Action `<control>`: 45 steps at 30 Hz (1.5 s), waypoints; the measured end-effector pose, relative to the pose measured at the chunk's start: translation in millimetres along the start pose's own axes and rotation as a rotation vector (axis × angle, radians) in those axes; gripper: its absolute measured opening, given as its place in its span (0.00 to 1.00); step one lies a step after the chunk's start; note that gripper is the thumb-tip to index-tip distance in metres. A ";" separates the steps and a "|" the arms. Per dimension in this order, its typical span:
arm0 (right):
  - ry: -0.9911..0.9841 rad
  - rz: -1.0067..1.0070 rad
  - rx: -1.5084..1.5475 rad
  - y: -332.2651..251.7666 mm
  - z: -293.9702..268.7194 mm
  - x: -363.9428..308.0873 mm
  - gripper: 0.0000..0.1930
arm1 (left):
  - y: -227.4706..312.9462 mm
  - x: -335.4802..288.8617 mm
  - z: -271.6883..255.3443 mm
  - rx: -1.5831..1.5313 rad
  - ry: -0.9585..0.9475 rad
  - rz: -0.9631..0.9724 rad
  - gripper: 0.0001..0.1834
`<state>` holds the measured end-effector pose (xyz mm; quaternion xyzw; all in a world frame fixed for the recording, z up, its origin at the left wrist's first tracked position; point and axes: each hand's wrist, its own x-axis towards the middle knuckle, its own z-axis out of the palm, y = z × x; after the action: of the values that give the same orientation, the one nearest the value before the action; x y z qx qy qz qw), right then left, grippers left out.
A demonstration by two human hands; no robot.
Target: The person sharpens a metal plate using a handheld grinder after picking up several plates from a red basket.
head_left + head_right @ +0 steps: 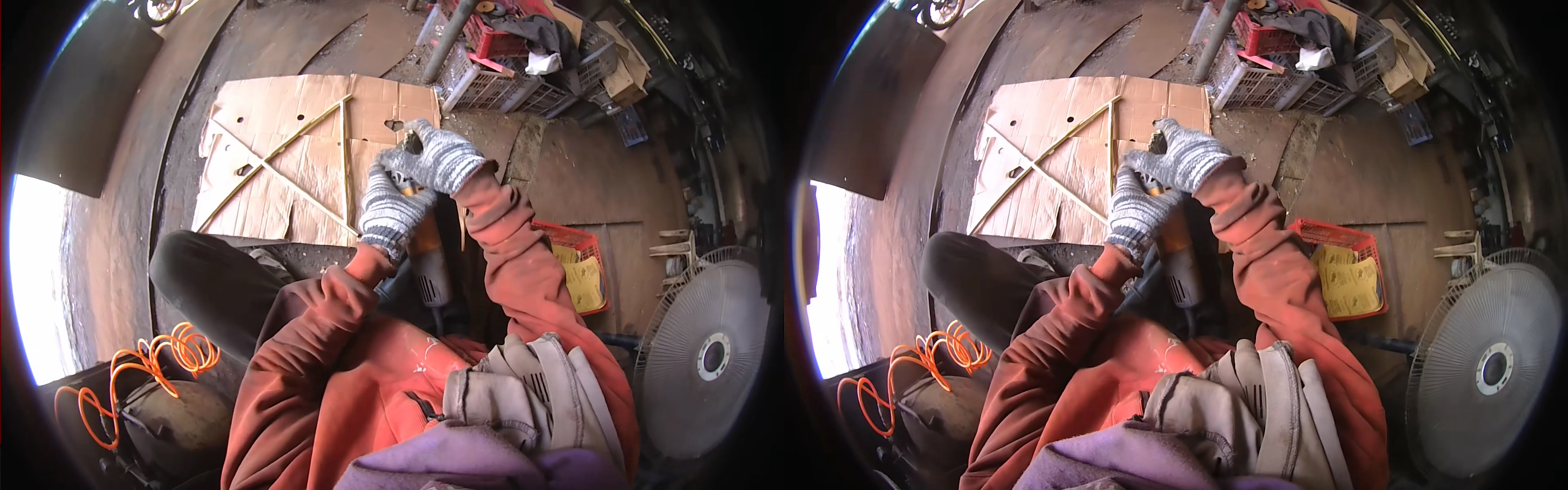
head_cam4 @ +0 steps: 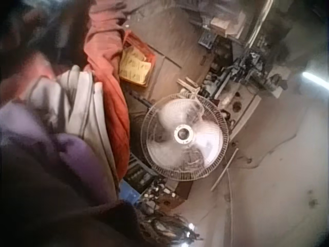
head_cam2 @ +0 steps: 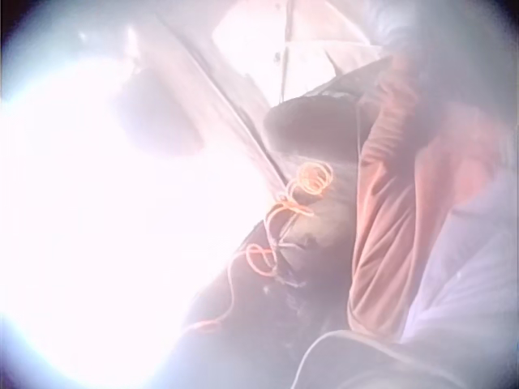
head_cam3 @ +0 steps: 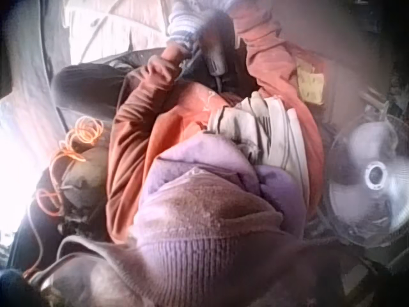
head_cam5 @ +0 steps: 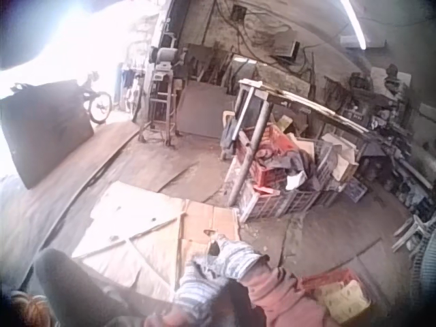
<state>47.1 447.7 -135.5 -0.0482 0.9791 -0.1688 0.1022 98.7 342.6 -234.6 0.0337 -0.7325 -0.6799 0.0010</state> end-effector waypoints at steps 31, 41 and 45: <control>0.558 -0.468 0.229 44.9 40.8 -4.1 0.17 | 7.9 -9.6 11.5 0.066 0.063 0.178 0.36; 0.212 0.253 1.172 67.7 27.2 1.2 0.23 | 22.0 -10.9 18.4 0.116 0.029 0.183 0.29; 0.098 0.455 0.816 83.3 40.3 23.6 0.32 | 30.3 -10.7 18.4 0.226 -0.057 0.156 0.34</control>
<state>27.8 509.9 -205.4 0.2200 0.8221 -0.5153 0.1008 107.1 363.7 -205.3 -0.0427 -0.8047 -0.5914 0.0294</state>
